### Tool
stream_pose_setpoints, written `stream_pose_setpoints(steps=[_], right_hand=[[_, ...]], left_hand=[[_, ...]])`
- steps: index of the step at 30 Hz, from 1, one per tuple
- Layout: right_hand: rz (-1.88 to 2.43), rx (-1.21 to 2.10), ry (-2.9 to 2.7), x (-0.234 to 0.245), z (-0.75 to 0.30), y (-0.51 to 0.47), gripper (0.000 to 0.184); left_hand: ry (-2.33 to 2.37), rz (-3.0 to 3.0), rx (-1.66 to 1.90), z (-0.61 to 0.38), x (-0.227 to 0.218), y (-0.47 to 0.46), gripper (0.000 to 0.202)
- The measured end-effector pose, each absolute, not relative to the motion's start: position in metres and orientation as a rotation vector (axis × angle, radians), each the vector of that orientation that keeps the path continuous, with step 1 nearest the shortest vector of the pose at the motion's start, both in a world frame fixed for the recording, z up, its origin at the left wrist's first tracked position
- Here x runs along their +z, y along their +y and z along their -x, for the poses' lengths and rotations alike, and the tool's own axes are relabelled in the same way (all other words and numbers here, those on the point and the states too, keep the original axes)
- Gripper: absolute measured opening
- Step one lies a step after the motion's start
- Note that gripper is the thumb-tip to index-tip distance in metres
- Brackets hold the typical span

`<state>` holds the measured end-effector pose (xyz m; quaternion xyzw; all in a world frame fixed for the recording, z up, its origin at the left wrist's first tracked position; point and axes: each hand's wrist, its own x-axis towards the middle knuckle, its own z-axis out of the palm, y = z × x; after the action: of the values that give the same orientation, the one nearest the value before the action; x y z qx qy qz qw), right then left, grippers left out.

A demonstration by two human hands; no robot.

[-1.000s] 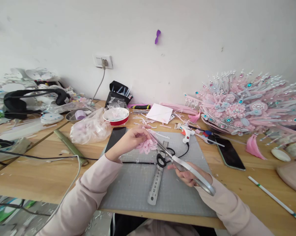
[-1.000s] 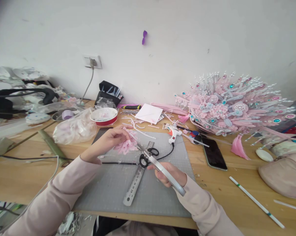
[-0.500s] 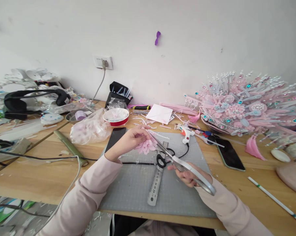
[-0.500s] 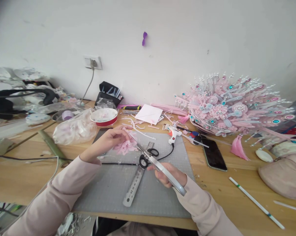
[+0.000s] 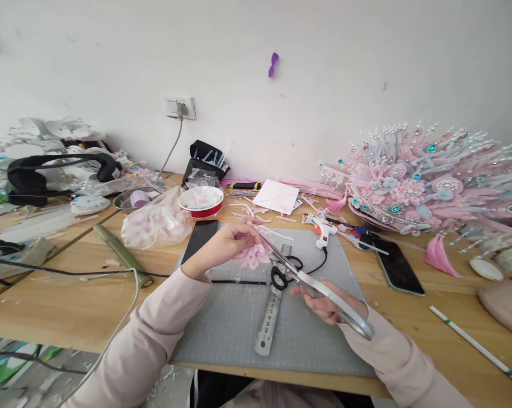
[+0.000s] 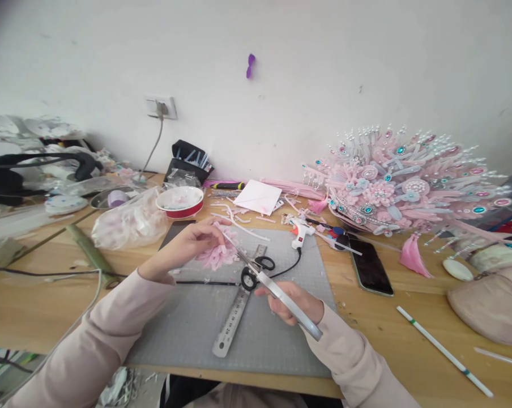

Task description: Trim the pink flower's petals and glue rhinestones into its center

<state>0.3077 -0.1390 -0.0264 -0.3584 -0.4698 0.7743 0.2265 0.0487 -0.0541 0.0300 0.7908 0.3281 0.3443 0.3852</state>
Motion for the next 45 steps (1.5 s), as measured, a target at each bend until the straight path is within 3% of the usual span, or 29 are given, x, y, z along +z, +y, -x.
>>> stream_pose_setpoints(steps=[17, 45], right_hand=[[1.194, 2.236, -1.162, -0.035, -0.310, -0.130, 0.053], [1.222, 2.065, -1.305, -0.031, -0.312, -0.136, 0.060]], left_hand=[[0.790, -1.947, 0.900, -0.048, 0.030, -0.053, 0.015], [0.780, -1.917, 0.932, -0.044, 0.031, -0.050, 0.014]])
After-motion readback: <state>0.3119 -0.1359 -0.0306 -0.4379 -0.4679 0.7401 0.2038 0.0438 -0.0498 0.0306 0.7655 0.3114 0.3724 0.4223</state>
